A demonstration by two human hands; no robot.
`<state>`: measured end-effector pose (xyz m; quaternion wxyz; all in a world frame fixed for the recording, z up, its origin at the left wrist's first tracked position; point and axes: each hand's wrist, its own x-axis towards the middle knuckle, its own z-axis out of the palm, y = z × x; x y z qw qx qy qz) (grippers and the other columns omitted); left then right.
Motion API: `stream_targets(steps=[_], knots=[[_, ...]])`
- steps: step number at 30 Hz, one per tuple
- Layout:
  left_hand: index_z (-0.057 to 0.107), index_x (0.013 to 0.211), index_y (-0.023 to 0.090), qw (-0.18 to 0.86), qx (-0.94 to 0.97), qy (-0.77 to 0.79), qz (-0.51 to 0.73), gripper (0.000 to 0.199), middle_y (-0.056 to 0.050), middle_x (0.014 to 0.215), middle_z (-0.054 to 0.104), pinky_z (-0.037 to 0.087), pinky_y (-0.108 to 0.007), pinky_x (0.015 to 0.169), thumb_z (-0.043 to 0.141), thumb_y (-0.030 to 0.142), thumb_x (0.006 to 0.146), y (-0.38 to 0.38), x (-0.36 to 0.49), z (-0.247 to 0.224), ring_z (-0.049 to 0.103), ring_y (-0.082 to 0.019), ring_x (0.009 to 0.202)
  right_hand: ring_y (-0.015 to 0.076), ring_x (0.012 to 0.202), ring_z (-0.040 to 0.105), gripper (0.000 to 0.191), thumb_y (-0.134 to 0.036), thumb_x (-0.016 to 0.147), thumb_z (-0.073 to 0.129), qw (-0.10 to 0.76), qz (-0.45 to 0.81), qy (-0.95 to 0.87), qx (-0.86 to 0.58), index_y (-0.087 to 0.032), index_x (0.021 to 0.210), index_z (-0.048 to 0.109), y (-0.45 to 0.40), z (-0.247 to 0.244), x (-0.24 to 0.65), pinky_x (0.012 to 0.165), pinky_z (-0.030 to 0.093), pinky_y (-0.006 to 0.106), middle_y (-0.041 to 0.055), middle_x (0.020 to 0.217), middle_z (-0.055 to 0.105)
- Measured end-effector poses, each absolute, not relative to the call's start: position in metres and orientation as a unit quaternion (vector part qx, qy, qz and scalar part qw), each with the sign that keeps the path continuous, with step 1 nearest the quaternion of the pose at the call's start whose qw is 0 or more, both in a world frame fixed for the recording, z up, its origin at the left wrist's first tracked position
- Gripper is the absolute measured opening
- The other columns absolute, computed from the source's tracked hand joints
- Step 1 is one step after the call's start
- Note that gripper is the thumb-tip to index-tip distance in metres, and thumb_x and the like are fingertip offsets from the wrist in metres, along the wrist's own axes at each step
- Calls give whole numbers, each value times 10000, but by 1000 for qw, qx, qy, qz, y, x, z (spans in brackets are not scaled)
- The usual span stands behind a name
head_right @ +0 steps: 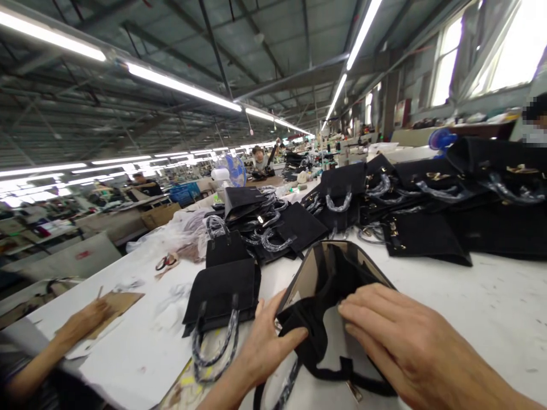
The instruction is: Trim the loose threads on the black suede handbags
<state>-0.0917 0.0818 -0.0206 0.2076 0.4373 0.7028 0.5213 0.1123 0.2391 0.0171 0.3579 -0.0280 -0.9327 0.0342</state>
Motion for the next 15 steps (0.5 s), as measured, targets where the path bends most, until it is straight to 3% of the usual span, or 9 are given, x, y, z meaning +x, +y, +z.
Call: stream_targets(steps=[2, 4, 8, 15], knots=[[563, 1274, 229, 270, 457, 634, 562, 557, -79, 1239, 597, 289, -439, 1098, 649, 176, 726, 87, -94, -15, 505, -303, 1176, 200, 1100, 570, 337, -246, 868, 562, 323, -2, -946, -19, -259, 1203, 594, 246, 27, 106, 963, 501, 326, 27, 1132, 649], [591, 1226, 208, 337, 460, 579, 583, 489, -63, 1107, 651, 443, -351, 944, 609, 152, 741, 87, -102, -10, 580, -256, 1032, 215, 1104, 565, 323, -272, 878, 551, 311, -9, -950, -20, -259, 1197, 600, 248, 34, 102, 953, 508, 352, 35, 1122, 650], [659, 1056, 153, 425, 443, 574, 542, 403, -37, 874, 669, 478, -282, 767, 712, 188, 658, 85, -131, -5, 601, -210, 828, 221, 1035, 601, 303, -306, 885, 543, 304, 22, -953, -2, -275, 1177, 617, 240, 41, 98, 882, 542, 340, 46, 1085, 662], [663, 1048, 154, 392, 435, 593, 553, 435, -44, 918, 665, 473, -268, 740, 755, 225, 628, 89, -146, -11, 591, -196, 815, 197, 967, 587, 175, -281, 906, 505, 231, 94, -968, -4, -259, 994, 656, 238, 52, 69, 844, 514, 341, 34, 977, 655]])
